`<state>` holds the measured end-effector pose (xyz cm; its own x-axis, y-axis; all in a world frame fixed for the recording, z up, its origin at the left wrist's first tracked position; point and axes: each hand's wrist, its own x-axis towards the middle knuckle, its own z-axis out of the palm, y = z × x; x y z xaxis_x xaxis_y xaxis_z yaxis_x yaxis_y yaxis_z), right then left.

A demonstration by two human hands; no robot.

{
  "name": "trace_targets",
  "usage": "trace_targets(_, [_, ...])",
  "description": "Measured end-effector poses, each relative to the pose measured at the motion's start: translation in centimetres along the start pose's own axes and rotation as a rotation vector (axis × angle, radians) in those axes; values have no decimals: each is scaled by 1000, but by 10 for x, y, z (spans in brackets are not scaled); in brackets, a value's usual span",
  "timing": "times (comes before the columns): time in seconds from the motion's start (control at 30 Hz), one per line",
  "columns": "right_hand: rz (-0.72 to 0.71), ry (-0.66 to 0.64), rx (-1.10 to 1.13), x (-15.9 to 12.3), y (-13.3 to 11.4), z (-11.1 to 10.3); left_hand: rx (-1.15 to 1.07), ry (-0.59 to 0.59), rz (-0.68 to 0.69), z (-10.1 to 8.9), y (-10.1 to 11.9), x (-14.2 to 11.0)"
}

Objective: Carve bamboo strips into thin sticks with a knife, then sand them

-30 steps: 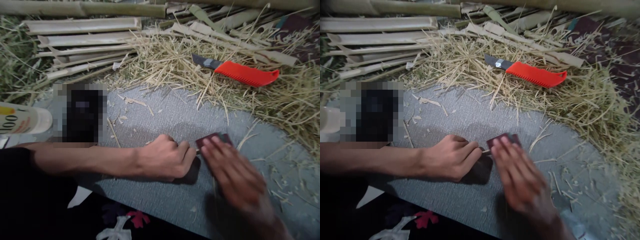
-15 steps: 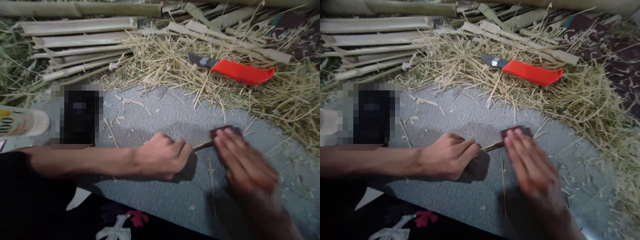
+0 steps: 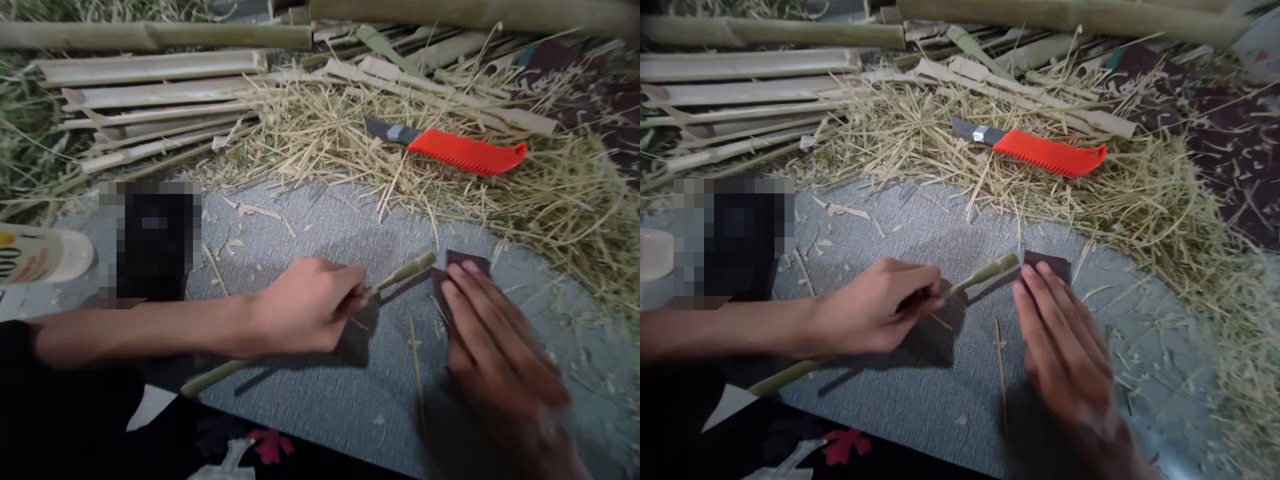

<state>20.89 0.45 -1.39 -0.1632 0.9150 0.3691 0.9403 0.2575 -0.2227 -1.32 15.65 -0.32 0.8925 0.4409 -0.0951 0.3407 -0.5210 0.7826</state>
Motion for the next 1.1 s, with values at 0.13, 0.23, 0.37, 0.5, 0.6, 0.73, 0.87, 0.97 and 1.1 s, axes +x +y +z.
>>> trace_targets(0.13, [-142, 59, -146, 16, -7, 4, -308, -68, -198, -21, 14, 2])
trace_targets(0.23, [-124, 104, -291, 30, -6, 0, -379, -134, -139, -27, 34, 8])
trace_targets(0.37, [-100, 174, -236, 44, 30, -7, -179, -186, 128, -17, 50, 28])
trace_targets(0.5, [90, 312, -128, 48, 79, -17, 508, 6, 500, 5, 36, 45])
trace_targets(0.6, [272, 357, 86, 43, 82, -21, 691, -36, 469, 20, 21, 41])
trace_targets(0.73, [436, 213, 353, 32, 37, -17, 768, -61, 390, 30, 12, 21])
trace_targets(0.87, [468, 48, 379, 31, 5, -4, 690, -71, 365, 38, 9, 12])
trace_targets(0.97, [401, 4, 301, 36, 5, 4, 606, -82, 362, 41, 6, 13])
trace_targets(1.1, [263, 23, 124, 42, 11, 6, 551, -60, 370, 39, 4, 13])
